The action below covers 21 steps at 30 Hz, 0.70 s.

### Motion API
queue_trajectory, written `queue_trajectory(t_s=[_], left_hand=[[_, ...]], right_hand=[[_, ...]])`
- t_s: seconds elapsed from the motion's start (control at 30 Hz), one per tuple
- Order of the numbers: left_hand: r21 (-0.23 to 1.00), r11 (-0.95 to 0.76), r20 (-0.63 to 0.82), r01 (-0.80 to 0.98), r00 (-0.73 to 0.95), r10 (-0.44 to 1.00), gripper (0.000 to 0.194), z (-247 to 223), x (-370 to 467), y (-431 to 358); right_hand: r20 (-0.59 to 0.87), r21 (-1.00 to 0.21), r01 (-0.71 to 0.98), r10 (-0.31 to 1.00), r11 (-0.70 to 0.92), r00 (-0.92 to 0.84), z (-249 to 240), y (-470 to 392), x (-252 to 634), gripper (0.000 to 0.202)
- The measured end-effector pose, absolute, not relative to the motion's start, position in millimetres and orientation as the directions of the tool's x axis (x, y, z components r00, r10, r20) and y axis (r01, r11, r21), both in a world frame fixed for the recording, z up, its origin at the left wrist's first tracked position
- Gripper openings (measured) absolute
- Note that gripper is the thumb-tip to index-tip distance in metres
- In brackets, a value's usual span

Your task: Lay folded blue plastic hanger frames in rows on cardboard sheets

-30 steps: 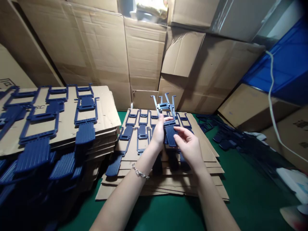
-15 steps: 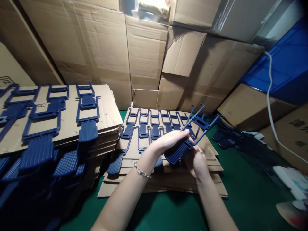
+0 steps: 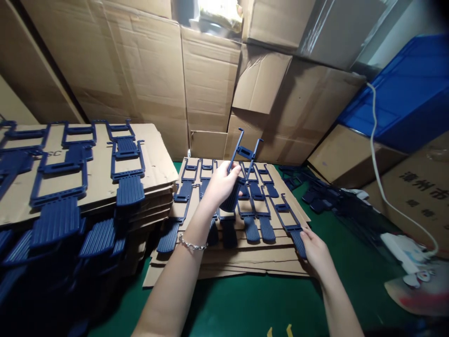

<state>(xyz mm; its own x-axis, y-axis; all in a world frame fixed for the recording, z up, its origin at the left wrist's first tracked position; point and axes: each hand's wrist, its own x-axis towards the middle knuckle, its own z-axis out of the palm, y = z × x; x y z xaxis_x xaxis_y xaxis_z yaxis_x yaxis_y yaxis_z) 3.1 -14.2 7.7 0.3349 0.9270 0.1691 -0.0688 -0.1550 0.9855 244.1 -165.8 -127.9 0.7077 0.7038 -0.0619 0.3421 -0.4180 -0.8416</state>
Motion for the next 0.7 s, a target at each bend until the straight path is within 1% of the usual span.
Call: queue_trajectory(t_s=[0.03, 0.13, 0.2, 0.23, 0.3, 0.37, 0.4, 0.43, 0.47, 0.5, 0.53, 0.6, 0.63, 0.67, 0.7], left_hand=[[0.985, -0.159, 0.171, -0.063, 0.328, 0.929, 0.013, 6, 3, -13], [0.989, -0.124, 0.145, -0.081, 0.352, 0.925, 0.013, 3, 7, -12], [0.992, -0.046, 0.093, -0.12, 0.416, 0.905, 0.011, 2, 12, -14], [0.99, 0.01, 0.058, -0.14, 0.474, 0.879, 0.011, 2, 15, -17], [0.983, 0.112, 0.003, -0.148, 0.619, 0.785, 0.016, 2, 22, -25], [0.985, 0.139, -0.023, -0.103, 0.718, 0.696, 0.028, -2, 31, -35], [0.988, 0.131, -0.032, -0.076, 0.739, 0.673, 0.032, -5, 37, -40], [0.991, 0.123, -0.039, -0.058, 0.747, 0.663, 0.035, -9, 43, -46], [0.99, 0.128, -0.044, -0.054, 0.753, 0.657, 0.035, -14, 51, -51], [0.988, 0.137, -0.04, -0.066, 0.758, 0.651, 0.034, -19, 58, -56], [0.985, 0.147, -0.03, -0.085, 0.765, 0.644, 0.032, -25, 66, -60], [0.983, 0.142, -0.001, -0.114, 0.775, 0.632, 0.026, -33, 80, -69], [0.986, 0.128, 0.006, -0.111, 0.78, 0.625, 0.025, -36, 85, -74], [0.991, 0.104, 0.006, -0.09, 0.785, 0.619, 0.026, -36, 88, -79], [0.997, 0.061, 0.003, -0.052, 0.787, 0.616, 0.032, -34, 89, -85]], right_hand=[[-0.049, -0.814, 0.371, 0.689, -0.447, 0.723, -124, -164, 240, 0.054], [0.05, -0.715, 0.489, 0.66, -0.5, 0.749, -110, -154, 228, 0.054], [0.07, -0.657, 0.536, 0.665, -0.531, 0.744, -102, -149, 221, 0.057], [0.074, -0.627, 0.565, 0.681, -0.536, 0.728, -99, -147, 219, 0.058], [0.135, -0.547, 0.669, 0.736, -0.503, 0.663, -92, -148, 214, 0.057], [0.288, -0.481, 0.787, 0.777, -0.388, 0.559, -82, -154, 208, 0.053], [0.354, -0.493, 0.813, 0.783, -0.308, 0.512, -77, -158, 205, 0.052], [0.38, -0.551, 0.804, 0.79, -0.224, 0.481, -71, -162, 201, 0.053], [0.362, -0.64, 0.753, 0.805, -0.152, 0.471, -66, -165, 197, 0.056], [0.308, -0.729, 0.675, 0.827, -0.112, 0.47, -62, -167, 193, 0.061], [0.24, -0.795, 0.596, 0.846, -0.11, 0.477, -59, -168, 189, 0.069], [0.144, -0.849, 0.505, 0.852, -0.155, 0.503, -57, -164, 187, 0.084], [0.132, -0.859, 0.488, 0.853, -0.156, 0.505, -58, -161, 190, 0.086], [0.132, -0.87, 0.475, 0.862, -0.137, 0.49, -61, -158, 196, 0.084], [0.135, -0.876, 0.468, 0.873, -0.116, 0.468, -64, -155, 205, 0.08]])
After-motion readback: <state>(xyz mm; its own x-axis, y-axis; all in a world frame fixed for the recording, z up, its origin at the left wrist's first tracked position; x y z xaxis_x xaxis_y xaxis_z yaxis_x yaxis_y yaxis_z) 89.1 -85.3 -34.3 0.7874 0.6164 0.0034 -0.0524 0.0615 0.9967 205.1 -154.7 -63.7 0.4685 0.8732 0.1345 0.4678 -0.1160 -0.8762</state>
